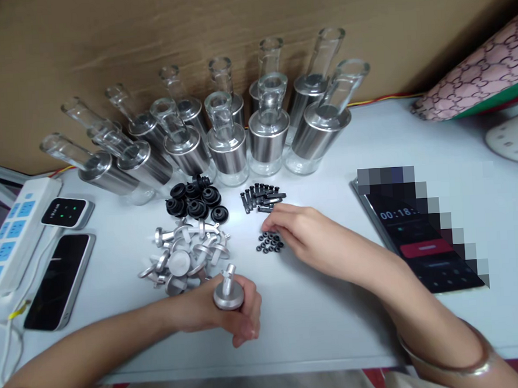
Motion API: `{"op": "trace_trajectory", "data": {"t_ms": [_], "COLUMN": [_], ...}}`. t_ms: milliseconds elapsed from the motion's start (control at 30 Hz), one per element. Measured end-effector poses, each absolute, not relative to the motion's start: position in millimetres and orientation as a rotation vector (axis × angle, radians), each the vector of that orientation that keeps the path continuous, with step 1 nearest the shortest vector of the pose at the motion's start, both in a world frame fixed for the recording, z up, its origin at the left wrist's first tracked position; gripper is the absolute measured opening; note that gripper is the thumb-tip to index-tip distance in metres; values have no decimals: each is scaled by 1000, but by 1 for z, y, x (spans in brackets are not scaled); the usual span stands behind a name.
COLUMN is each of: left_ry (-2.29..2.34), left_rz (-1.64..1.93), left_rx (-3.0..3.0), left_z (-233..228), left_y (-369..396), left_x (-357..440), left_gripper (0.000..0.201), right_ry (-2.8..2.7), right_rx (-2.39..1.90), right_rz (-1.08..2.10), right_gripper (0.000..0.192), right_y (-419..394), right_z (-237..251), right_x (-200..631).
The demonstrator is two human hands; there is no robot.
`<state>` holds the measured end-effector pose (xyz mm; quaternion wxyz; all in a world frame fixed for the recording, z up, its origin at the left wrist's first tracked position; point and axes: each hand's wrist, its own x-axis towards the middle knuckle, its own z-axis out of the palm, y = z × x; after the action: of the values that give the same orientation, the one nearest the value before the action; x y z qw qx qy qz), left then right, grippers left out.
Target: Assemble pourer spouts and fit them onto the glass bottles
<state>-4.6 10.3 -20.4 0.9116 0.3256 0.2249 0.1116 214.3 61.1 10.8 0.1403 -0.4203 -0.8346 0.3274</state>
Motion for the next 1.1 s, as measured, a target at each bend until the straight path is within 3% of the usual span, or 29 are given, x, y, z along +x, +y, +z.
{"op": "trace_trajectory", "data": {"t_ms": [567, 1100], "left_ry": [471, 461], "left_rz": [233, 241], "left_rx": [664, 664], "left_z": [-19, -21], "left_y": [11, 10], "left_x": [-4, -5], "left_gripper": [34, 31], "right_ry": [-2524, -2518], "right_rx": [-983, -1033], "right_rz": [829, 806], "right_gripper": [49, 51], "right_y": [55, 55], "right_z": [8, 7], "right_x": [203, 204]}}
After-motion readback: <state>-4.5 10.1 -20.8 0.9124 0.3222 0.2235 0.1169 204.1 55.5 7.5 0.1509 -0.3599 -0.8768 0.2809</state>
